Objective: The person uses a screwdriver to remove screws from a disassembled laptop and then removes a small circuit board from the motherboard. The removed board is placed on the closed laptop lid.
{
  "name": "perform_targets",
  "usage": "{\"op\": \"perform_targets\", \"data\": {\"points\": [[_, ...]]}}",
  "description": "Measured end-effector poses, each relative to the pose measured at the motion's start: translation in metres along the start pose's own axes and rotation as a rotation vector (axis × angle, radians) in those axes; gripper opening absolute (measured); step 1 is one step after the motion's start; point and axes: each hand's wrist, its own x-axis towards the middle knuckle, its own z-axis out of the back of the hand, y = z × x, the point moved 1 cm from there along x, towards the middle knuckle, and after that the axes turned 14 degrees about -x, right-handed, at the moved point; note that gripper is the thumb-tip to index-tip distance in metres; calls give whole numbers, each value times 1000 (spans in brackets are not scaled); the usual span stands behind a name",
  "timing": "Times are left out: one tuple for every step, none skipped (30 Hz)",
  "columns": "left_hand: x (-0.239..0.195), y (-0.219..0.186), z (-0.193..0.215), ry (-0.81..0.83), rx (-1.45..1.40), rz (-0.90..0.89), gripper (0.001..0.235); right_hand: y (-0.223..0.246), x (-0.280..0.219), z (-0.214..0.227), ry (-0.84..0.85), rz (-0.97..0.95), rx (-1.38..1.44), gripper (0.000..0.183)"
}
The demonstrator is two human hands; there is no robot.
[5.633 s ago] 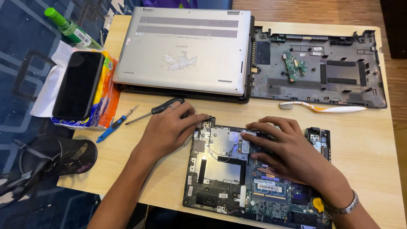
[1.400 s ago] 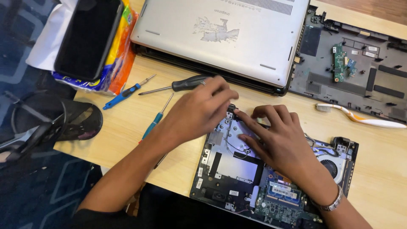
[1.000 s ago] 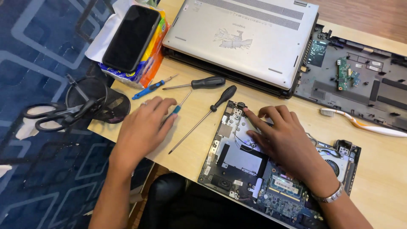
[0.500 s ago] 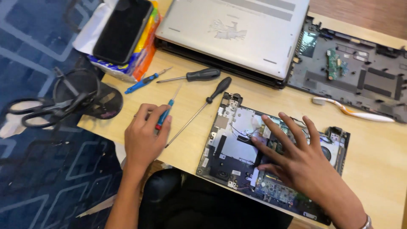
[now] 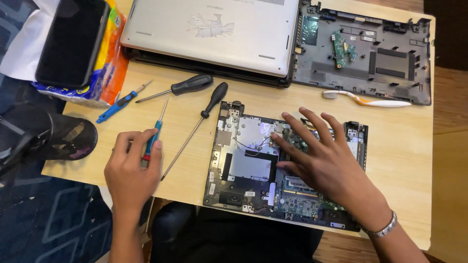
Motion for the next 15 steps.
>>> {"op": "perform_targets", "data": {"points": [[-1, -1, 0, 3, -2, -2, 19, -3, -1, 2, 2, -4, 0, 60], [0, -1, 0, 3, -5, 0, 18, -6, -1, 3, -18, -7, 74, 56], [0, -1, 0, 4, -7, 1, 17, -8, -2, 5, -39, -10, 148, 53], [0, 0, -1, 4, -9, -2, 17, -9, -3, 4, -39, -14, 146, 53], [0, 1, -1, -5, 3, -1, 16, -10, -4, 3, -61, -27, 148, 47], [-1, 2, -2, -11, 14, 2, 16, -11, -7, 3, -80, -40, 150, 42], [-2, 2, -3, -9, 11, 1, 16, -10, -7, 1, -77, -43, 149, 42], [-2, 2, -3, -13, 9, 6, 15, -8, -7, 0, -79, -25, 131, 44], [-2, 2, -3, -16, 7, 11, 15, -7, -6, -2, -80, -8, 114, 47], [-2, 3, -4, -15, 6, 4, 15, -7, -6, -1, -81, -15, 112, 47], [-3, 3, -4, -18, 6, 12, 15, -7, -5, 0, -71, -10, 89, 45], [-1, 3, -4, -22, 5, 15, 14, -8, -4, 1, -62, -9, 63, 44], [-1, 2, -3, -20, 2, 3, 14, -10, -5, 2, -65, -21, 59, 44], [-1, 1, -2, -8, 9, 19, 15, -13, -6, 3, -84, -29, 125, 40], [0, 0, -1, 4, 16, 36, 16, -16, -7, 4, -104, -38, 190, 37]]}}
